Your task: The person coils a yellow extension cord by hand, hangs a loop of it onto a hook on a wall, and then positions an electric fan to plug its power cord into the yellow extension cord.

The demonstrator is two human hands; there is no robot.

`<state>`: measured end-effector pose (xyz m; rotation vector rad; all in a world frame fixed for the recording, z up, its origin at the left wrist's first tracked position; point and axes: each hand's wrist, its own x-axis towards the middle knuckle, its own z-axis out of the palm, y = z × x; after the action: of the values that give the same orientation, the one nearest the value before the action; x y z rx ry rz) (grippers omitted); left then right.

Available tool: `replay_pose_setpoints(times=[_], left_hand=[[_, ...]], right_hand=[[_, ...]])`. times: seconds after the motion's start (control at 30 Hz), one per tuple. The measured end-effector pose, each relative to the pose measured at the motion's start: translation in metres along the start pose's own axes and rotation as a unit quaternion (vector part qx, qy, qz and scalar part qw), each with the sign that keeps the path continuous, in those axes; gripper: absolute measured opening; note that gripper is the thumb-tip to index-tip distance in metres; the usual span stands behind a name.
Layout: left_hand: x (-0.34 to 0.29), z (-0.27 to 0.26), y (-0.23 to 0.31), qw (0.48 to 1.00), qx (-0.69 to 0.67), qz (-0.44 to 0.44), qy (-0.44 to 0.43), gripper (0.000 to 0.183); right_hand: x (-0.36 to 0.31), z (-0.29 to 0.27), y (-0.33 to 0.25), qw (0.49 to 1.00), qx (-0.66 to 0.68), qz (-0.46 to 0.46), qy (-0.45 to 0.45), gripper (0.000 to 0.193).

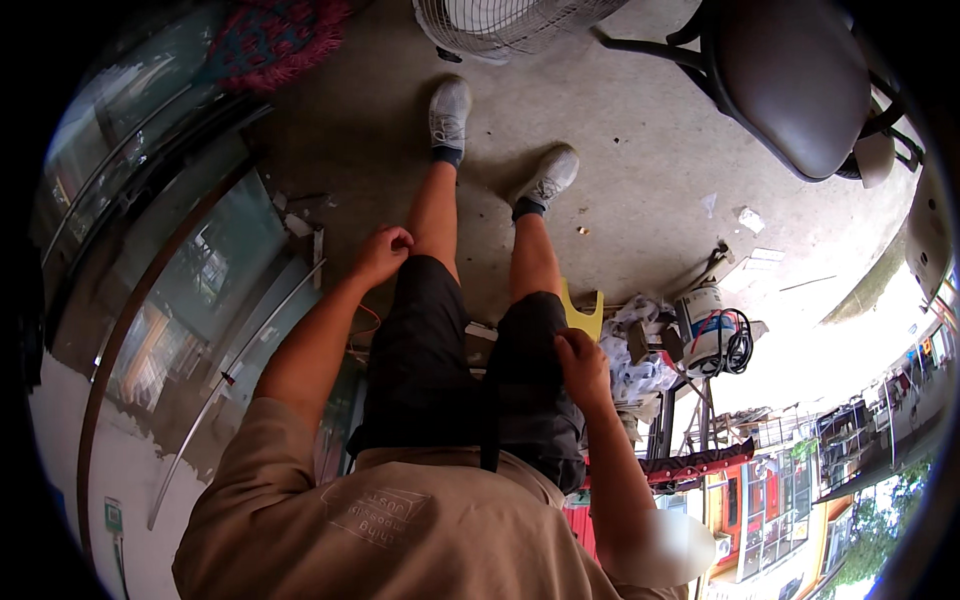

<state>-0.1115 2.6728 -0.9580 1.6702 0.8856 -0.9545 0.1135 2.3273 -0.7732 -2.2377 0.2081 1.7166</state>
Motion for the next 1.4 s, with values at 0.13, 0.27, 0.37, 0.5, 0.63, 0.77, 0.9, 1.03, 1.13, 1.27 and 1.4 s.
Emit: replay_pose_setpoints(times=[0.13, 0.27, 0.37, 0.5, 0.63, 0.77, 0.9, 1.03, 1.13, 1.27, 1.4], left_hand=[[-0.002, -0.001, -0.004, 1.0, -0.028, -0.006, 0.01, 0.023], [-0.006, -0.008, 0.002, 0.999, 0.039, -0.001, -0.01, 0.025], [-0.005, -0.014, 0.004, 0.995, 0.038, -0.072, -0.051, 0.035], [-0.006, 0.009, -0.012, 0.998, -0.046, -0.037, -0.026, 0.062], [0.009, 0.044, -0.004, 0.991, -0.056, -0.1, -0.069, 0.094], [0.057, 0.046, 0.005, 0.974, 0.146, -0.122, -0.123, 0.089], [0.078, 0.04, 0.07, 0.894, 0.378, -0.046, -0.234, 0.068], [0.082, 0.045, 0.094, 0.839, 0.477, 0.071, -0.253, 0.036], [0.073, 0.06, 0.082, 0.903, 0.419, 0.053, -0.085, 0.032], [0.071, 0.056, 0.075, 0.917, 0.385, 0.0, -0.102, 0.036], [0.053, 0.016, 0.097, 0.995, 0.1, -0.01, -0.006, 0.055]], right_hand=[[0.002, 0.002, -0.007, 1.0, 0.007, 0.011, -0.007, 0.032], [0.003, 0.001, -0.014, 1.0, 0.018, 0.021, -0.014, 0.032], [0.005, 0.004, -0.012, 0.999, 0.011, 0.031, -0.016, 0.032], [0.006, 0.006, -0.013, 1.0, 0.005, 0.017, -0.013, 0.032], [0.008, 0.013, -0.011, 1.0, -0.006, 0.001, -0.016, 0.032], [0.02, 0.023, -0.009, 0.999, -0.005, -0.031, -0.017, 0.03], [0.031, 0.026, -0.01, 1.0, 0.015, 0.003, -0.016, 0.032], [0.035, 0.029, -0.004, 1.0, 0.008, -0.007, 0.006, 0.029], [0.031, 0.032, 0.002, 1.0, 0.013, 0.024, 0.01, 0.028], [0.04, 0.024, -0.02, 1.0, 0.008, 0.022, -0.008, 0.029], [0.057, 0.002, -0.081, 0.998, 0.034, -0.059, 0.015, 0.029]])
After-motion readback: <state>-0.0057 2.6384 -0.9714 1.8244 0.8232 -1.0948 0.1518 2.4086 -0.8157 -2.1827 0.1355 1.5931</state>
